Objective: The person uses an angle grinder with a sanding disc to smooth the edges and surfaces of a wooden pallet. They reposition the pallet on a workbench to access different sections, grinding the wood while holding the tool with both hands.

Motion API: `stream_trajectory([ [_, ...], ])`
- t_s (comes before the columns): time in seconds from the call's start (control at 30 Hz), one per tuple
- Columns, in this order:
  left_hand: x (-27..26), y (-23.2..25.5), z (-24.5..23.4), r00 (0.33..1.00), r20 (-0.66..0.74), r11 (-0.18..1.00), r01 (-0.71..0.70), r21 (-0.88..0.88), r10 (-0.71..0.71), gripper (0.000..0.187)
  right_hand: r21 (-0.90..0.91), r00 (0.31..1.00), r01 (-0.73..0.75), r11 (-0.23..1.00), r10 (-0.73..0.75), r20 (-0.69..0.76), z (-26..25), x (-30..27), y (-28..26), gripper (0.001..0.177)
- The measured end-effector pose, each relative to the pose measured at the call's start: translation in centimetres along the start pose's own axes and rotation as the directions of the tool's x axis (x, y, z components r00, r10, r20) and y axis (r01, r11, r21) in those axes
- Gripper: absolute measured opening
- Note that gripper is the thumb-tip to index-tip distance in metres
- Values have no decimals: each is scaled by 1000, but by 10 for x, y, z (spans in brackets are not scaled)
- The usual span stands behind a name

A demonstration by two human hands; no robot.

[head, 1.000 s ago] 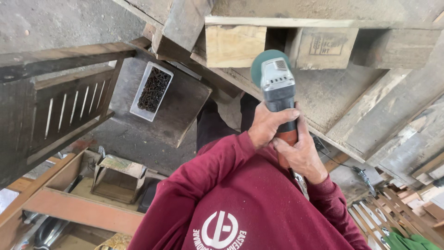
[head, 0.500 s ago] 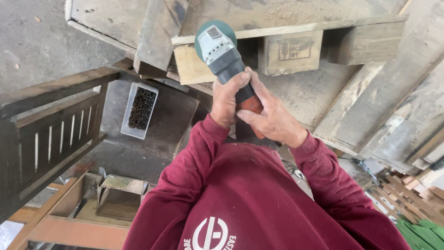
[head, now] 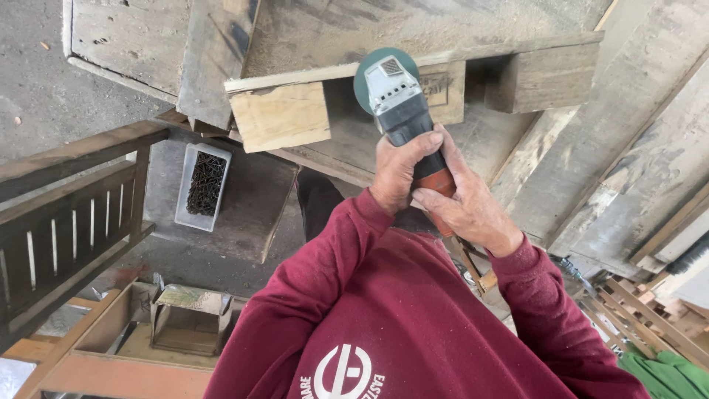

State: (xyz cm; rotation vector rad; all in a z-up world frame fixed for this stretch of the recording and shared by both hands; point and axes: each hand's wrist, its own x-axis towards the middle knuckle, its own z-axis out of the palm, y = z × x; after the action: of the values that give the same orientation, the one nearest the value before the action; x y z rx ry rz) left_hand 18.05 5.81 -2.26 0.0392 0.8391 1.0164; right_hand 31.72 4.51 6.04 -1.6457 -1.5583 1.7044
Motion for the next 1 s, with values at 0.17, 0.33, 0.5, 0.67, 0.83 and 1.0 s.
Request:
stream_trajectory([
  [0.17, 10, -29, 27, 1000, 22, 1000, 15, -25, -14, 28, 39, 1000, -1, 999, 2, -3, -34, -12, 19, 95],
  [0.33, 27, -55, 50, 1000, 11, 999, 14, -32, -14, 31, 2, 1000, 16, 1000, -16, -10, -66, -18, 35, 94],
  [0.5, 35, -70, 61, 999, 33, 1000, 21, -11, -21, 33, 10, 1000, -13, 1000, 14, -24, -82, -22, 48, 96],
  [0.67, 42, -76, 64, 997, 59, 998, 56, 8, -56, 36, 35, 998, -20, 999, 22, -58, -85, -24, 55, 97],
  [0.83, 51, -89, 64, 994, 93, 998, 60, 21, -61, 38, 28, 995, 8, 1000, -6, -100, -84, -31, 63, 96],
  [1.0, 58, -106, 70, 985, 133, 994, 111, 21, -113, 39, -2, 985, -21, 1000, 20, -169, -91, -43, 74, 98],
])
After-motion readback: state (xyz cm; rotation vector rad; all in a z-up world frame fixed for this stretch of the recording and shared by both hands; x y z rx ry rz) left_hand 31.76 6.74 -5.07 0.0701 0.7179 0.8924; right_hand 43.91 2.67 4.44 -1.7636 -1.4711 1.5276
